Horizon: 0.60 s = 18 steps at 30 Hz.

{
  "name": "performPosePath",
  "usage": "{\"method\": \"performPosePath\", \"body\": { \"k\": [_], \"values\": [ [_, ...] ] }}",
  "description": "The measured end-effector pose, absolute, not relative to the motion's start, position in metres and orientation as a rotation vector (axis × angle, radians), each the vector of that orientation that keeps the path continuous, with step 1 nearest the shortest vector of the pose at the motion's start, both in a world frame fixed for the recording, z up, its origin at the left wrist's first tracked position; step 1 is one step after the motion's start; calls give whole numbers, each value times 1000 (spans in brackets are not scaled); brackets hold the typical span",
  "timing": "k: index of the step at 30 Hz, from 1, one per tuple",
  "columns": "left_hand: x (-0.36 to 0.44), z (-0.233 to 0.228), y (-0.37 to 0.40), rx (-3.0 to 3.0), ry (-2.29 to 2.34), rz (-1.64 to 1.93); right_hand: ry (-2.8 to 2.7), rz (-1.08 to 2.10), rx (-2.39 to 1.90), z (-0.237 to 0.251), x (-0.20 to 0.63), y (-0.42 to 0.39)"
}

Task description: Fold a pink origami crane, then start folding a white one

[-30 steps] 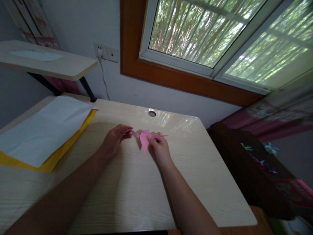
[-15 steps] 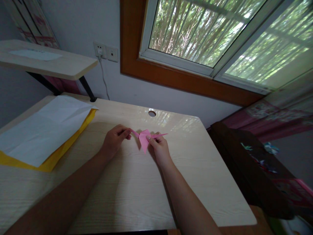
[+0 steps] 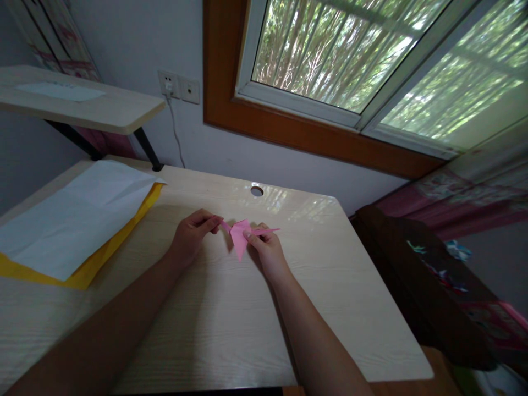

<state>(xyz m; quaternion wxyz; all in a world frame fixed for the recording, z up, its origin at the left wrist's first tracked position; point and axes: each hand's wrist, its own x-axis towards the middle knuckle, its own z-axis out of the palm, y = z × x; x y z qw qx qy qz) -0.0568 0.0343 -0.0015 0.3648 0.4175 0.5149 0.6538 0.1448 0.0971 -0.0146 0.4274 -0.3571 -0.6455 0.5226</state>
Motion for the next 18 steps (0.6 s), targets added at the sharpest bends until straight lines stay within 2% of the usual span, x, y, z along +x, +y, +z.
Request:
{"method": "performPosePath", "body": {
  "k": [5,18],
  "values": [
    [-57,1,34,1074,1370,1668,-1536,1431,-870,-6,142,90],
    [-52,3,33,1167,1342,1612,-1619,1323,-869,0,142,88]
  ]
}}
